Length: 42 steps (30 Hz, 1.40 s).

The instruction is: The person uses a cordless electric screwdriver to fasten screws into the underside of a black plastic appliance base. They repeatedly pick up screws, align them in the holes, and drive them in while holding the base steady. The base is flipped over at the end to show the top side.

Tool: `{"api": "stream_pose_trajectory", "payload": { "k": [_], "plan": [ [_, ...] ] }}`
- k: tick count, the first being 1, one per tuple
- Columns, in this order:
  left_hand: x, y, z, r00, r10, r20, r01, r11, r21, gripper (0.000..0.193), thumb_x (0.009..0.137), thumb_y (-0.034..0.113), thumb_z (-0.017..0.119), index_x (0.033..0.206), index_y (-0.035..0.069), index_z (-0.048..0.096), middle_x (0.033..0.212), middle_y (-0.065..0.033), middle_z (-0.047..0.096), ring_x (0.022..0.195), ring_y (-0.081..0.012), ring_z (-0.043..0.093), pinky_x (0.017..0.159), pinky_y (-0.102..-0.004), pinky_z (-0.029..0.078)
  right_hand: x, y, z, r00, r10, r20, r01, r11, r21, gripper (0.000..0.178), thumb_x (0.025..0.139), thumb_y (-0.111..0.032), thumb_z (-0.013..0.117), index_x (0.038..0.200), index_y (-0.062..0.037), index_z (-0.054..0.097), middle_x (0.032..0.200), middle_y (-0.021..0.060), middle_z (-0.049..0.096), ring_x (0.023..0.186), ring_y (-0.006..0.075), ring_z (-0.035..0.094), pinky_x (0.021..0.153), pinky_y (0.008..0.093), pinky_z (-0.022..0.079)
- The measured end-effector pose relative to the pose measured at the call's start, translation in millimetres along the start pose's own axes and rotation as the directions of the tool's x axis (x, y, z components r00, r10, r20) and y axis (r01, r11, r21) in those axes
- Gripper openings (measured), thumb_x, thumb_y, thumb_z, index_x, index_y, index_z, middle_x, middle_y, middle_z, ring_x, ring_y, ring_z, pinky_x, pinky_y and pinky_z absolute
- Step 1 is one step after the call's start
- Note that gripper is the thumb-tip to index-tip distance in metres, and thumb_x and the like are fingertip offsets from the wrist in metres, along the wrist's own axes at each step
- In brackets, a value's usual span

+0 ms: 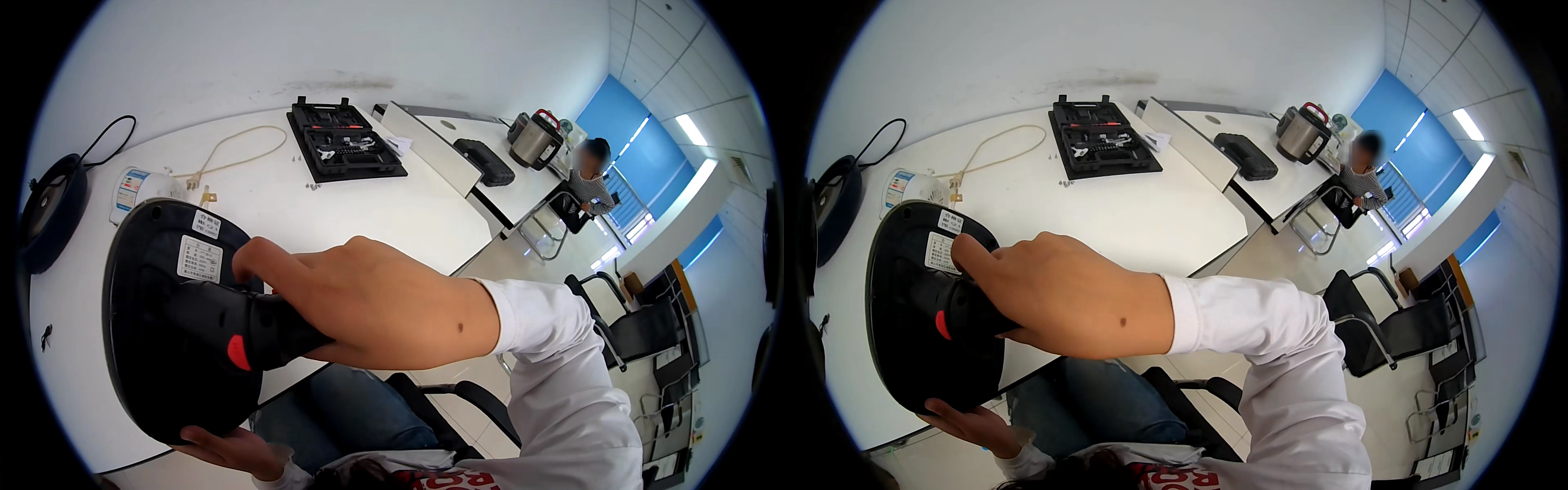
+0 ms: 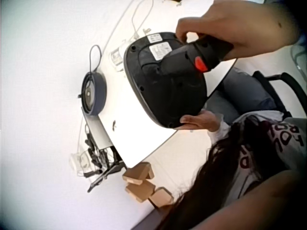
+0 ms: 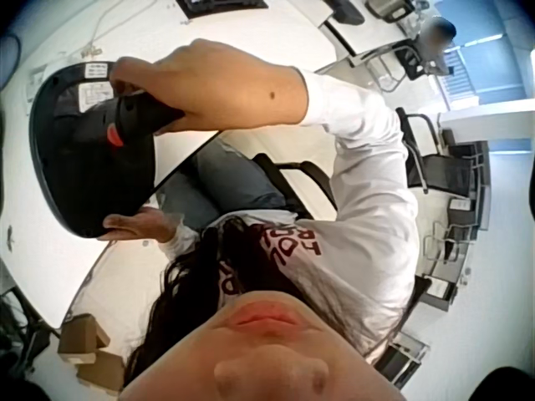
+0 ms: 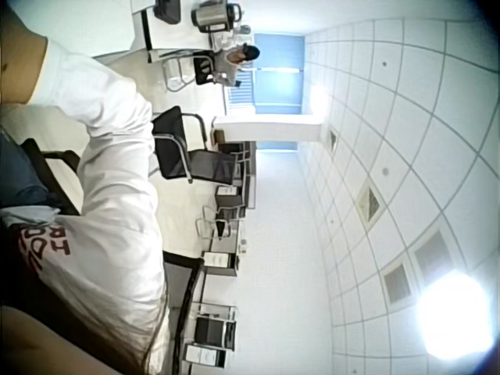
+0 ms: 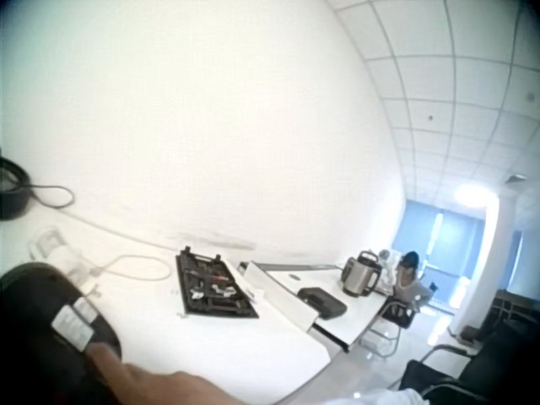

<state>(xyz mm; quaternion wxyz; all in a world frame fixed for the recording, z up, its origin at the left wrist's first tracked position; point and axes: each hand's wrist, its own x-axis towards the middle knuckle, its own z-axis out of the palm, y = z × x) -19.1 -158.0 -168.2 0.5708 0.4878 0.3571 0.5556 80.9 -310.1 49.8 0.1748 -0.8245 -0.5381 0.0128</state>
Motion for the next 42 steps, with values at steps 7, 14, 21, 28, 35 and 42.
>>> {"api": "stream_pose_trajectory", "payload": {
  "k": [7,14,21,28,35,42],
  "plan": [
    [-0.1,-7.2,-3.8,1.000,0.012,0.028,-0.011,0.999,-0.032,0.083,0.094,0.063,0.039,0.145,-0.002,0.028,0.142,-0.0249,0.039,0.120,-0.0348,0.055,0.095,-0.0382,0.053,-1.6,1.5,-2.1,0.999,0.020,0.027,-0.020,1.000,0.006,0.058,0.074,-0.009,0.077,0.113,0.0031,0.037,0.072,0.0152,0.060,0.068,0.0378,0.064,0.054,0.0431,0.046],
    [-1.2,-2.7,-2.1,1.000,0.005,0.031,-0.003,0.998,-0.065,0.082,0.094,0.062,0.042,0.146,-0.001,0.029,0.143,-0.0238,0.039,0.122,-0.0345,0.054,0.098,-0.0382,0.051,-2.5,3.3,0.5,1.000,0.026,0.015,-0.026,1.000,0.006,0.053,0.079,-0.007,0.068,0.121,-0.0060,0.036,0.072,0.0108,0.062,0.065,0.0345,0.062,0.052,0.0406,0.043],
    [-2.0,0.4,-0.7,0.999,-0.012,0.032,0.015,0.996,-0.090,0.084,0.093,0.064,0.044,0.146,0.000,0.029,0.143,-0.0237,0.039,0.121,-0.0350,0.054,0.097,-0.0382,0.052,-3.2,3.1,0.8,0.999,0.045,0.028,-0.045,0.999,0.006,0.053,0.079,-0.007,0.069,0.121,-0.0064,0.036,0.072,0.0112,0.062,0.064,0.0347,0.062,0.052,0.0408,0.042],
    [0.1,-1.7,-2.9,0.999,-0.013,0.031,0.015,0.996,-0.083,0.085,0.093,0.064,0.043,0.146,0.000,0.027,0.143,-0.0241,0.039,0.122,-0.0351,0.053,0.098,-0.0382,0.052,-2.5,1.4,1.9,0.999,0.044,0.024,-0.045,0.999,0.007,0.054,0.078,-0.007,0.069,0.121,-0.0071,0.036,0.073,0.0112,0.062,0.064,0.0350,0.063,0.052,0.0415,0.042],
    [0.4,-2.3,-5.4,0.999,0.017,0.049,-0.013,0.997,-0.076,0.084,0.094,0.062,0.041,0.146,-0.002,0.027,0.144,-0.0247,0.037,0.123,-0.0338,0.053,0.098,-0.0385,0.051,-3.2,3.2,2.9,0.999,0.033,0.022,-0.033,0.999,0.005,0.055,0.077,-0.005,0.069,0.121,-0.0072,0.036,0.073,0.0109,0.062,0.064,0.0347,0.063,0.052,0.0407,0.042],
    [-0.8,-2.0,-5.5,0.999,0.034,0.043,-0.034,0.999,0.009,0.084,0.094,0.063,0.040,0.146,-0.001,0.028,0.144,-0.0245,0.038,0.121,-0.0348,0.055,0.096,-0.0390,0.053,-2.2,1.2,0.1,0.997,0.066,0.040,-0.067,0.998,0.015,0.057,0.076,-0.005,0.070,0.122,-0.0086,0.037,0.076,0.0120,0.063,0.065,0.0345,0.063,0.053,0.0405,0.043]
  ]
}}
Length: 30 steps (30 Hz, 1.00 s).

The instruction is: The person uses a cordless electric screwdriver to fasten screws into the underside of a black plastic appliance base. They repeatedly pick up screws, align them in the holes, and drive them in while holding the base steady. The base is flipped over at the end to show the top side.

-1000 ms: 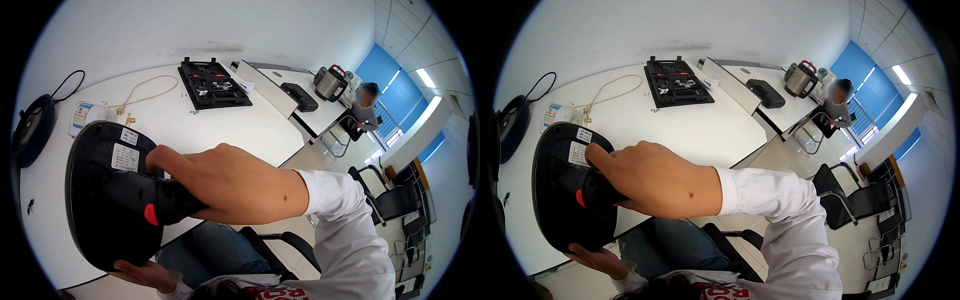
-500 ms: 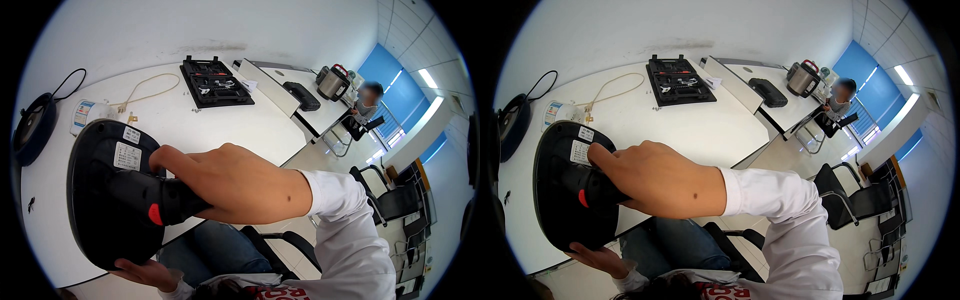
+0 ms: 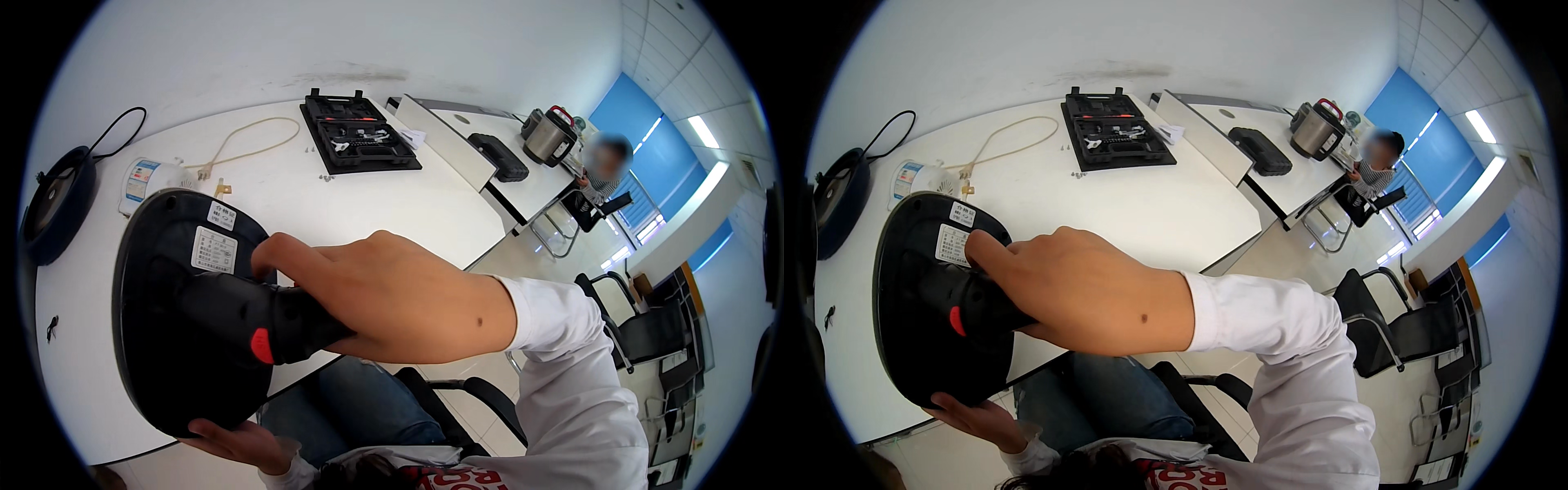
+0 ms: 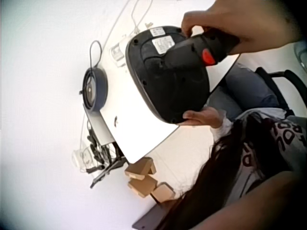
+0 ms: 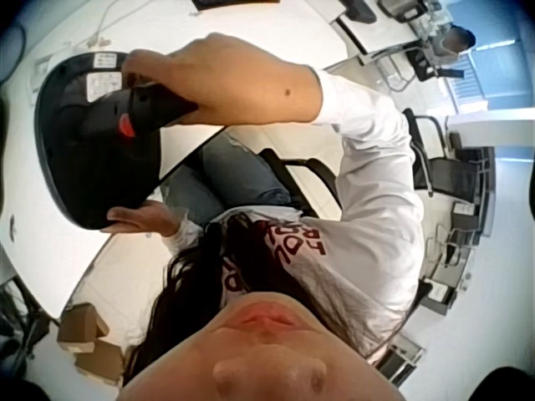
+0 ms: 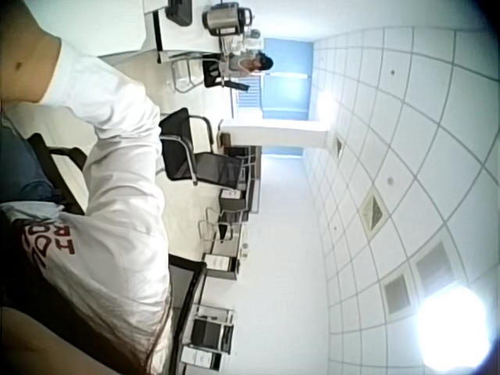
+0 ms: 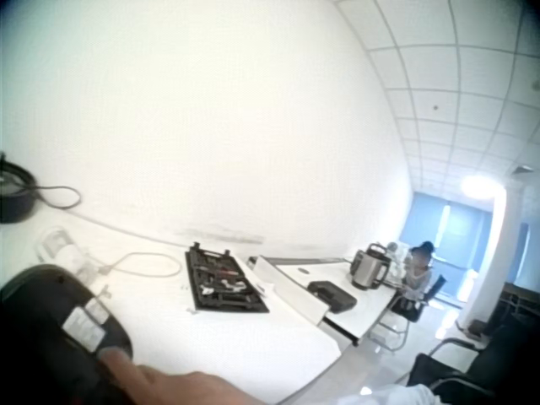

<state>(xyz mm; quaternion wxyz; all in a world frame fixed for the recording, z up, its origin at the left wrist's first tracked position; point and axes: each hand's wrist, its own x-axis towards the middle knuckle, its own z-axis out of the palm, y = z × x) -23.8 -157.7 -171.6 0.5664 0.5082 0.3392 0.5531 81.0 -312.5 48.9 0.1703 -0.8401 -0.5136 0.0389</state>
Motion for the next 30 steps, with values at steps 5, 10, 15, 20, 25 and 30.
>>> {"api": "stream_pose_trajectory", "payload": {
  "k": [5,10,15,20,25,30],
  "plan": [
    [-1.9,3.2,3.2,1.000,-0.010,-0.012,0.010,1.000,-0.005,0.084,0.093,0.064,0.040,0.146,0.000,0.028,0.144,-0.0247,0.038,0.120,-0.0350,0.055,0.095,-0.0393,0.053,-1.0,0.8,0.5,1.000,-0.013,-0.007,0.013,1.000,0.006,0.058,0.075,-0.005,0.070,0.122,-0.0086,0.037,0.077,0.0119,0.063,0.066,0.0352,0.063,0.053,0.0410,0.044],
    [-1.1,0.8,2.4,1.000,-0.023,-0.001,0.023,0.999,-0.047,0.084,0.093,0.063,0.043,0.147,0.000,0.026,0.144,-0.0241,0.038,0.122,-0.0352,0.054,0.097,-0.0387,0.052,-0.9,1.9,-1.1,1.000,-0.028,-0.007,0.028,1.000,0.003,0.059,0.075,-0.005,0.070,0.123,-0.0086,0.037,0.077,0.0122,0.063,0.066,0.0364,0.063,0.053,0.0417,0.044],
    [-2.6,-1.7,1.1,0.999,-0.031,-0.006,0.031,0.997,-0.066,0.083,0.094,0.061,0.044,0.147,0.000,0.026,0.144,-0.0237,0.037,0.123,-0.0353,0.053,0.099,-0.0383,0.051,-2.0,0.5,0.7,1.000,-0.019,0.000,0.019,1.000,0.000,0.060,0.074,-0.005,0.071,0.124,-0.0084,0.037,0.078,0.0127,0.064,0.066,0.0369,0.063,0.052,0.0417,0.044],
    [-4.7,-2.1,3.1,1.000,0.002,-0.011,-0.003,0.999,-0.042,0.083,0.094,0.061,0.045,0.147,0.001,0.025,0.144,-0.0236,0.037,0.124,-0.0350,0.052,0.099,-0.0384,0.050,-2.1,-1.0,0.8,1.000,0.009,0.028,-0.008,0.999,-0.037,0.061,0.073,-0.005,0.071,0.124,-0.0081,0.037,0.080,0.0126,0.064,0.067,0.0365,0.063,0.052,0.0410,0.044],
    [-3.2,-3.5,0.2,1.000,0.004,-0.001,-0.004,0.999,-0.045,0.082,0.094,0.061,0.045,0.146,0.000,0.027,0.143,-0.0235,0.038,0.123,-0.0347,0.052,0.099,-0.0379,0.050,-2.5,-0.4,1.6,1.000,0.013,0.015,-0.012,0.999,-0.044,0.061,0.074,-0.004,0.070,0.124,-0.0083,0.037,0.081,0.0116,0.064,0.065,0.0353,0.063,0.051,0.0405,0.044],
    [-2.6,-2.2,0.9,1.000,-0.015,0.018,0.016,0.996,-0.088,0.083,0.094,0.061,0.043,0.146,-0.001,0.027,0.143,-0.0237,0.038,0.122,-0.0340,0.053,0.098,-0.0373,0.051,-3.2,-0.2,1.5,0.999,0.026,0.024,-0.025,0.999,-0.025,0.060,0.074,-0.004,0.070,0.124,-0.0088,0.037,0.080,0.0113,0.064,0.064,0.0346,0.063,0.051,0.0405,0.043]
  ]
}}
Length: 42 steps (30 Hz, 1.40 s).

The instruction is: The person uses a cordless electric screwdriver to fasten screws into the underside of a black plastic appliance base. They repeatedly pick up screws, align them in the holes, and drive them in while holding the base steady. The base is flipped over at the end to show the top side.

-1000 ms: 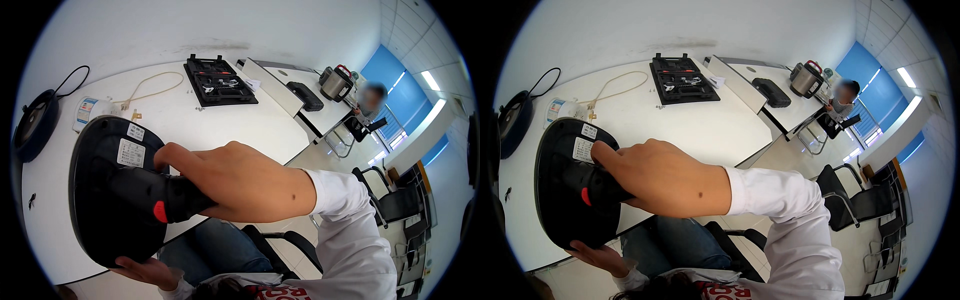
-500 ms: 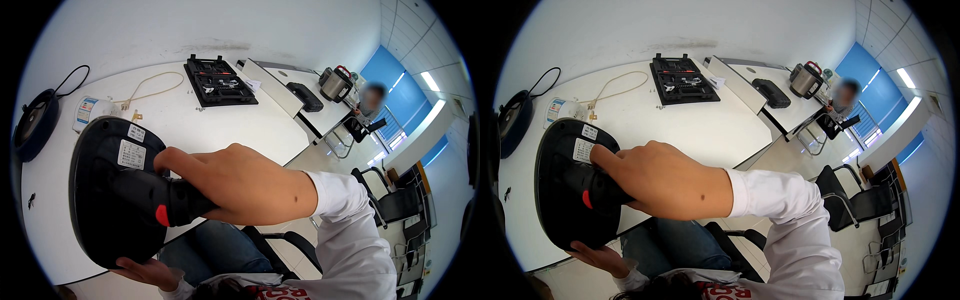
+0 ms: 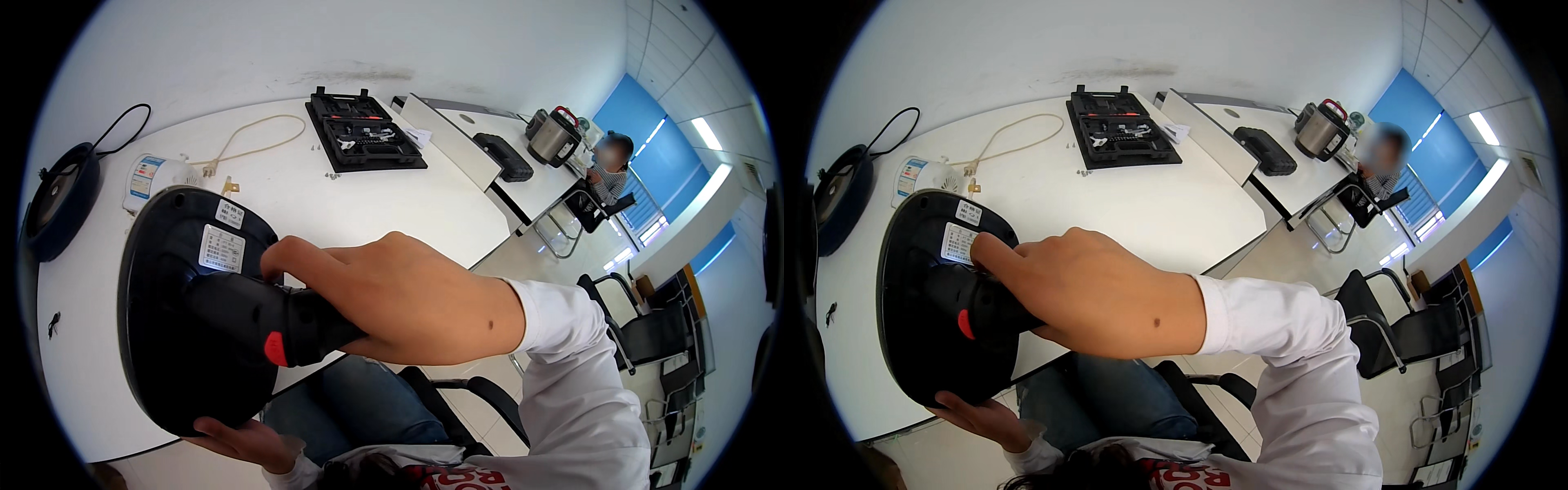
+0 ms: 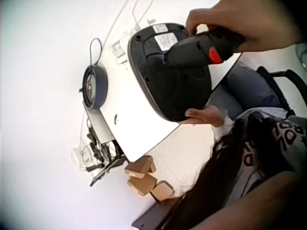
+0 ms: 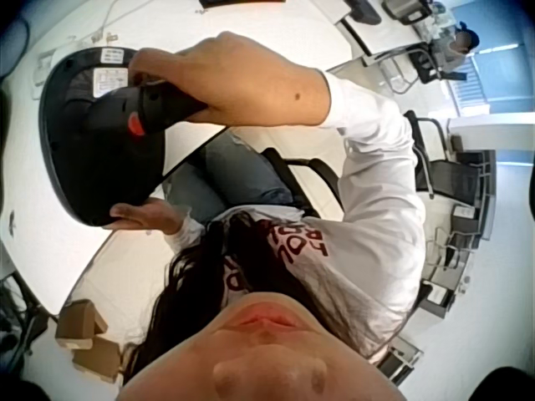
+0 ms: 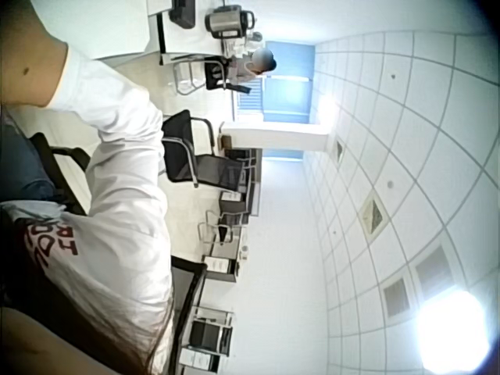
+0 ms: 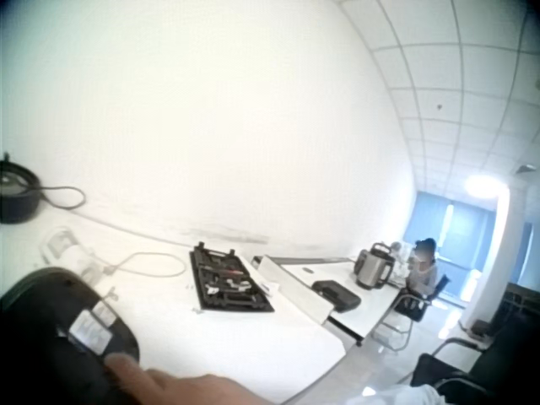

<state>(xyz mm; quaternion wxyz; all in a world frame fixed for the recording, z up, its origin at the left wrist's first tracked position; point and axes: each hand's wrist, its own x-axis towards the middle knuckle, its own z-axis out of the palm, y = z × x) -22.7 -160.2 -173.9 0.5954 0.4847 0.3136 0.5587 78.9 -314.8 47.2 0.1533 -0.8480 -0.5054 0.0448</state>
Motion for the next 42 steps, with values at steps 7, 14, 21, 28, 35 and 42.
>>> {"api": "stream_pose_trajectory", "payload": {
  "k": [7,14,21,28,35,42],
  "plan": [
    [-2.1,2.7,2.3,0.999,-0.026,-0.020,0.026,1.000,-0.008,0.084,0.094,0.062,0.042,0.146,-0.001,0.026,0.144,-0.0241,0.037,0.122,-0.0340,0.053,0.097,-0.0379,0.052,-0.5,-0.1,-0.7,1.000,-0.024,-0.008,0.024,1.000,0.008,0.062,0.073,-0.003,0.070,0.124,-0.0085,0.036,0.079,0.0129,0.064,0.063,0.0359,0.062,0.051,0.0409,0.043],
    [-2.5,3.0,2.1,0.999,-0.027,-0.028,0.028,0.999,0.020,0.085,0.093,0.064,0.041,0.146,-0.001,0.026,0.144,-0.0248,0.036,0.123,-0.0346,0.053,0.096,-0.0375,0.053,-1.5,0.3,-1.0,1.000,0.002,0.008,-0.003,1.000,0.014,0.064,0.072,-0.002,0.070,0.125,-0.0085,0.036,0.078,0.0136,0.063,0.064,0.0361,0.062,0.051,0.0416,0.043],
    [-0.4,-9.0,-7.8,0.998,0.058,0.011,-0.059,0.993,0.105,0.084,0.095,0.062,0.038,0.146,-0.004,0.026,0.144,-0.0257,0.035,0.124,-0.0344,0.052,0.095,-0.0378,0.053,-1.6,2.8,-0.3,0.999,-0.032,-0.031,0.033,0.998,0.046,0.062,0.072,-0.002,0.069,0.125,-0.0093,0.037,0.077,0.0139,0.063,0.063,0.0365,0.062,0.051,0.0418,0.043],
    [-3.3,3.8,2.1,1.000,-0.015,-0.020,0.016,1.000,0.023,0.084,0.094,0.063,0.040,0.145,-0.003,0.028,0.145,-0.0249,0.036,0.123,-0.0339,0.053,0.096,-0.0377,0.053,-1.2,0.4,-1.2,1.000,-0.007,-0.006,0.007,1.000,0.023,0.063,0.073,-0.003,0.069,0.127,-0.0098,0.037,0.074,0.0127,0.063,0.063,0.0358,0.063,0.051,0.0410,0.043],
    [-2.7,3.7,2.3,0.999,-0.027,-0.033,0.027,1.000,0.003,0.085,0.093,0.064,0.042,0.146,-0.001,0.027,0.144,-0.0239,0.038,0.123,-0.0347,0.054,0.097,-0.0379,0.052,0.1,-1.2,-5.3,0.999,0.034,0.036,-0.036,0.999,0.038,0.070,0.072,-0.003,0.072,0.131,-0.0112,0.035,0.076,0.0131,0.064,0.065,0.0362,0.063,0.051,0.0414,0.044],
    [-3.2,1.7,-1.6,1.000,0.029,-0.007,-0.029,0.998,0.051,0.085,0.092,0.064,0.044,0.147,0.001,0.027,0.145,-0.0226,0.037,0.123,-0.0353,0.053,0.097,-0.0383,0.051,-0.3,-0.6,-4.1,0.998,0.037,0.043,-0.039,0.998,0.048,0.075,0.070,-0.003,0.072,0.134,-0.0127,0.034,0.082,0.0145,0.065,0.068,0.0381,0.064,0.053,0.0420,0.046]
  ]
}}
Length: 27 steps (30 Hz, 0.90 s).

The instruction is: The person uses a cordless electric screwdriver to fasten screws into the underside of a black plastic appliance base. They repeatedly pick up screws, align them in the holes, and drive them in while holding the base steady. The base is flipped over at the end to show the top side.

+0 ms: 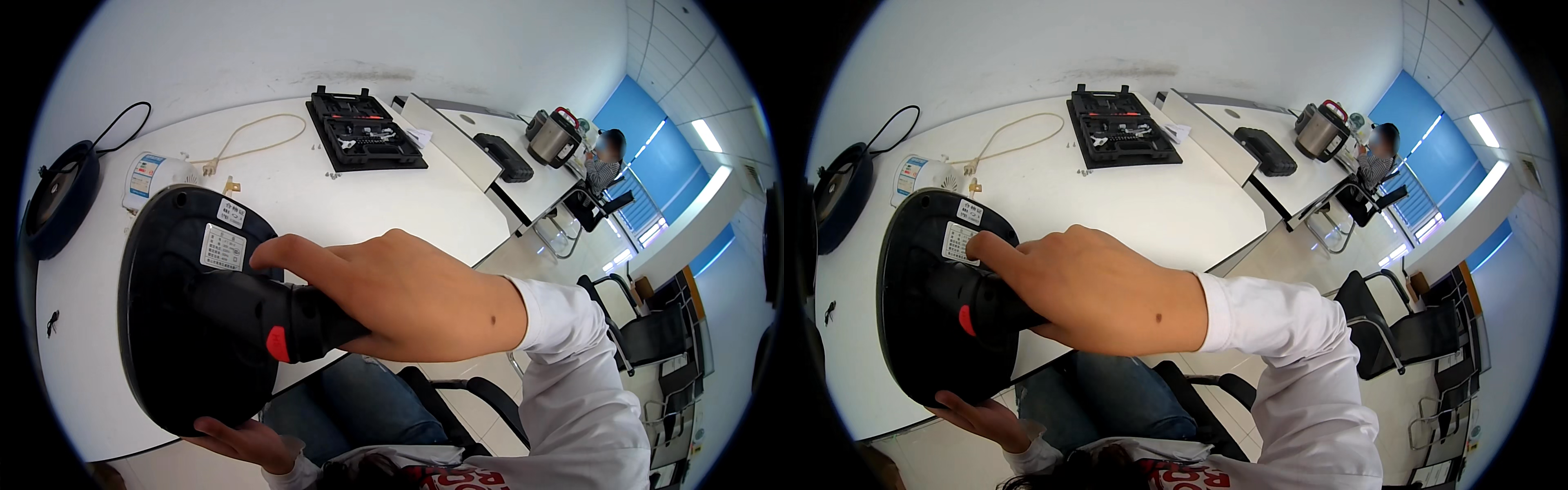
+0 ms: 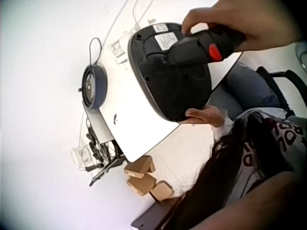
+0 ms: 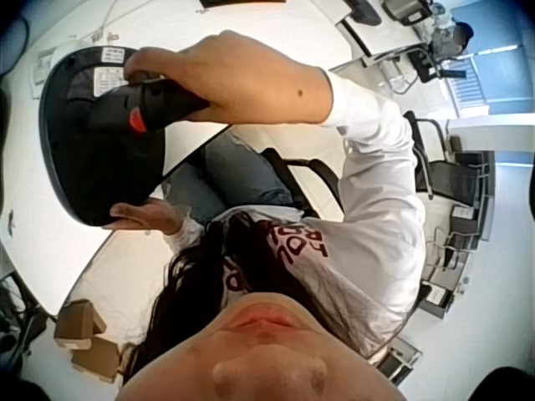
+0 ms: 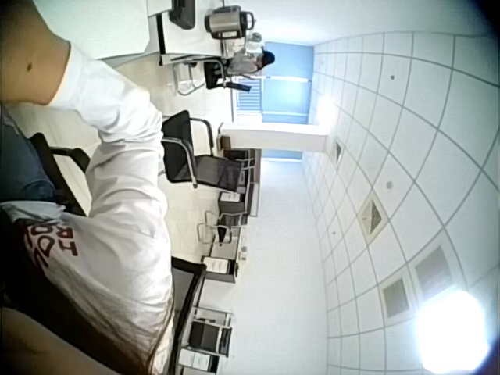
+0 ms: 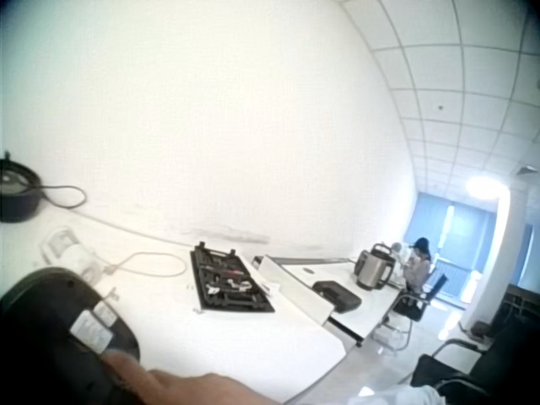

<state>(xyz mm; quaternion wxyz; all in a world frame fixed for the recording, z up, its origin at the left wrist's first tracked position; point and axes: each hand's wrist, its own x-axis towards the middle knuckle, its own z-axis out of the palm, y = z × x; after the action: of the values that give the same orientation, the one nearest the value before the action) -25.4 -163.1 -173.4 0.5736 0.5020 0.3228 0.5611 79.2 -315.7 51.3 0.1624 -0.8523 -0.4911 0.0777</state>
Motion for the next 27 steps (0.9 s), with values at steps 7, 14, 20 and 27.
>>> {"api": "stream_pose_trajectory", "payload": {
  "k": [7,14,20,27],
  "plan": [
    [-0.3,1.3,1.0,1.000,-0.024,-0.002,0.024,0.999,-0.031,0.086,0.092,0.064,0.044,0.147,0.001,0.026,0.145,-0.0231,0.037,0.123,-0.0359,0.053,0.099,-0.0392,0.050,-0.4,1.8,2.7,0.999,-0.029,-0.023,0.029,0.999,0.031,0.075,0.071,-0.003,0.072,0.135,-0.0124,0.034,0.088,0.0157,0.066,0.070,0.0387,0.064,0.054,0.0428,0.046],
    [0.1,0.0,-1.4,1.000,-0.018,0.014,0.019,1.000,-0.019,0.085,0.093,0.063,0.043,0.146,-0.001,0.026,0.144,-0.0238,0.038,0.122,-0.0346,0.054,0.098,-0.0385,0.051,-1.2,1.9,3.2,0.993,-0.084,-0.077,0.086,0.996,0.018,0.064,0.070,-0.001,0.069,0.126,-0.0009,0.039,0.071,0.0158,0.060,0.065,0.0381,0.062,0.054,0.0453,0.044],
    [0.4,-7.2,-6.3,0.999,0.048,0.019,-0.049,0.995,0.088,0.084,0.094,0.064,0.039,0.145,-0.001,0.029,0.142,-0.0239,0.040,0.121,-0.0341,0.055,0.091,-0.0386,0.055,-2.9,-1.1,0.9,1.000,-0.006,0.005,0.006,1.000,-0.013,0.084,0.067,0.000,0.072,0.139,-0.0128,0.031,0.093,0.0173,0.066,0.071,0.0386,0.065,0.055,0.0426,0.047],
    [-0.9,-1.5,-1.1,0.999,-0.031,-0.016,0.031,1.000,-0.002,0.084,0.092,0.064,0.043,0.146,0.000,0.028,0.142,-0.0236,0.041,0.120,-0.0361,0.056,0.092,-0.0382,0.054,-2.9,2.0,1.7,0.995,-0.083,-0.063,0.084,0.996,0.011,0.069,0.069,0.001,0.070,0.130,-0.0010,0.038,0.076,0.0172,0.062,0.068,0.0391,0.063,0.055,0.0454,0.044]
  ]
}}
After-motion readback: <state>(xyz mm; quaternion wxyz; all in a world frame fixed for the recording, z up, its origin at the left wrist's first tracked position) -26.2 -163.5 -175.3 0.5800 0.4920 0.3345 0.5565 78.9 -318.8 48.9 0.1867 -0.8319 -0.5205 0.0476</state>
